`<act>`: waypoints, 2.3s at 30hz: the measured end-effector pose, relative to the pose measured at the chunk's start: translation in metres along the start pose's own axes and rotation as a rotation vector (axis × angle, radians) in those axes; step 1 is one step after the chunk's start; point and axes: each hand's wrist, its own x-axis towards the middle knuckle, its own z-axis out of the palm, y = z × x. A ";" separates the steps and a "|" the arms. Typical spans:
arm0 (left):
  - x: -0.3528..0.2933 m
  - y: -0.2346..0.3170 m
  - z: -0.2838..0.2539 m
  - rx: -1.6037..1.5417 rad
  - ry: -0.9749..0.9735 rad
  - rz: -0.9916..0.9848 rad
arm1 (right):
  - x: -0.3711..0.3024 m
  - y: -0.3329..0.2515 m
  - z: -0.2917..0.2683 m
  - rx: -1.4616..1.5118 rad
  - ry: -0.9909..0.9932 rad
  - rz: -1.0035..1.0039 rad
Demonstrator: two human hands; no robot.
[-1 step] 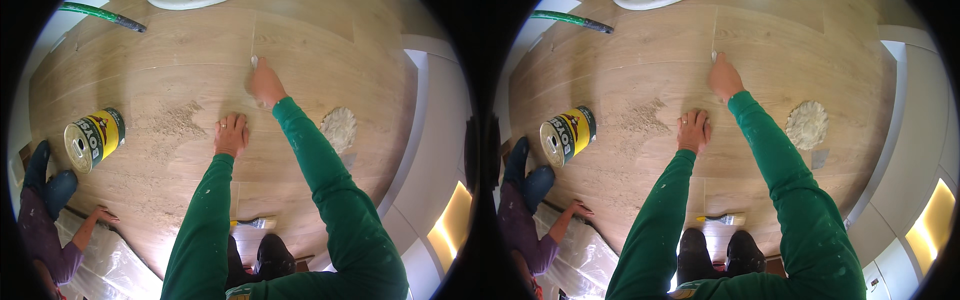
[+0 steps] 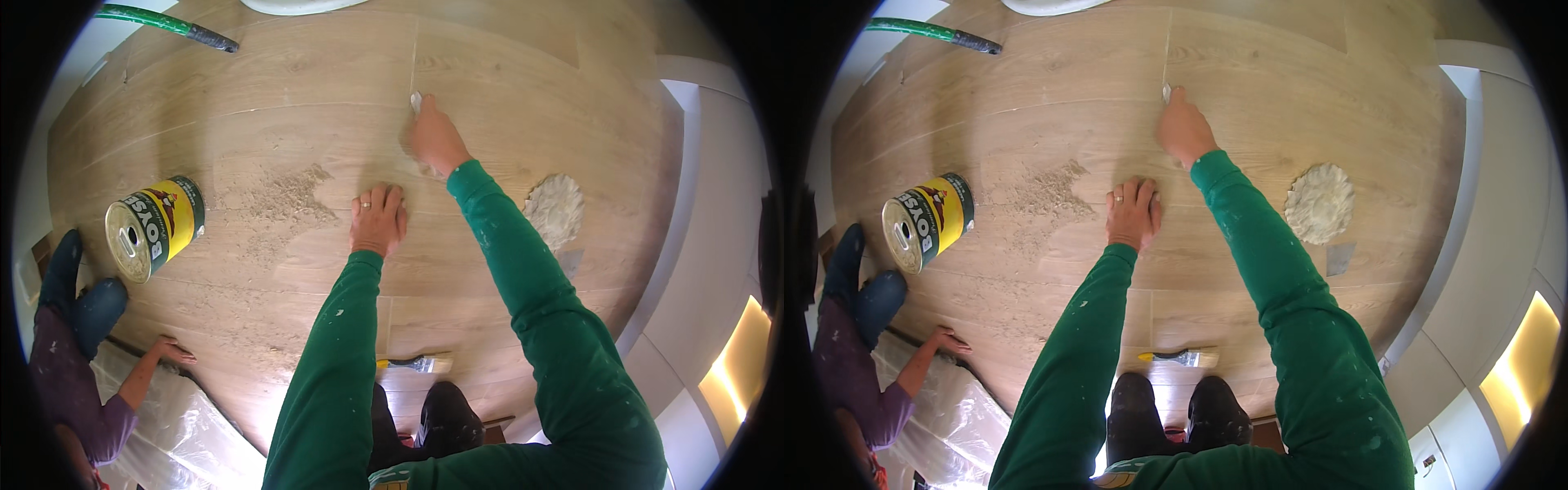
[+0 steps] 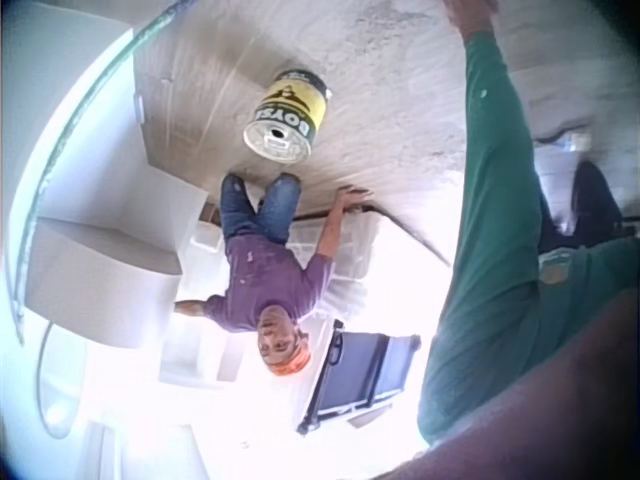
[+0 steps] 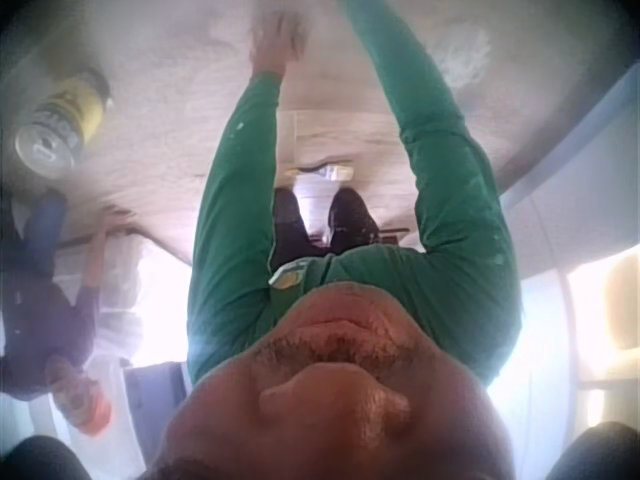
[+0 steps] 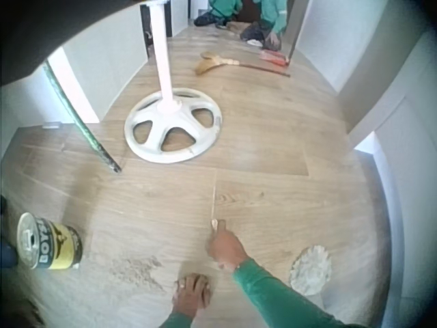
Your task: The person applies a white putty substance into gaps in a wooden floor using a metal putty knife and smooths the area with a brush.
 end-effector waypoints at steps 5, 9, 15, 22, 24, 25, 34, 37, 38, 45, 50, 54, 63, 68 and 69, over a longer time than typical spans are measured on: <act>0.001 -0.001 -0.003 0.020 -0.041 -0.017 | 0.022 0.000 -0.030 0.111 0.001 -0.037; 0.001 0.002 -0.002 0.007 -0.021 -0.005 | 0.098 -0.010 -0.066 0.141 0.242 -0.094; -0.001 0.000 0.000 0.019 -0.031 -0.011 | 0.151 -0.029 -0.074 0.021 0.217 -0.156; 0.001 0.004 0.003 0.023 -0.038 -0.002 | 0.187 -0.011 -0.063 -0.234 0.244 -0.200; 0.001 0.001 0.001 0.015 -0.044 -0.013 | 0.195 -0.017 -0.064 -0.385 0.145 -0.223; 0.001 0.002 0.000 0.007 -0.047 -0.013 | 0.195 -0.016 -0.064 -0.484 0.076 -0.243; -0.002 -0.005 0.000 0.037 -0.013 -0.009 | 0.083 -0.020 -0.021 -0.295 0.054 -0.180; 0.004 0.005 0.002 -0.030 -0.047 -0.023 | 0.038 0.001 -0.008 -0.197 0.041 -0.136; 0.004 0.005 0.001 -0.033 -0.051 -0.025 | 0.026 0.002 -0.002 -0.112 0.057 -0.090; -0.005 -0.005 -0.002 -0.017 -0.059 -0.036 | -0.021 -0.041 -0.033 -0.091 -0.226 0.007; -0.001 -0.004 0.001 -0.008 -0.073 -0.017 | -0.001 -0.045 0.008 -0.381 0.047 -0.618; -0.004 -0.005 0.005 0.013 -0.080 -0.014 | 0.010 -0.068 0.052 -0.469 0.105 -0.694; -0.002 0.001 0.010 0.006 -0.055 -0.018 | 0.001 -0.044 0.040 -0.416 0.103 -0.555; -0.004 0.000 0.005 0.032 -0.055 -0.032 | -0.022 0.016 -0.032 -0.476 -0.076 -0.399; -0.003 0.001 0.005 0.047 -0.057 -0.029 | -0.024 0.034 -0.044 -0.492 -0.068 -0.392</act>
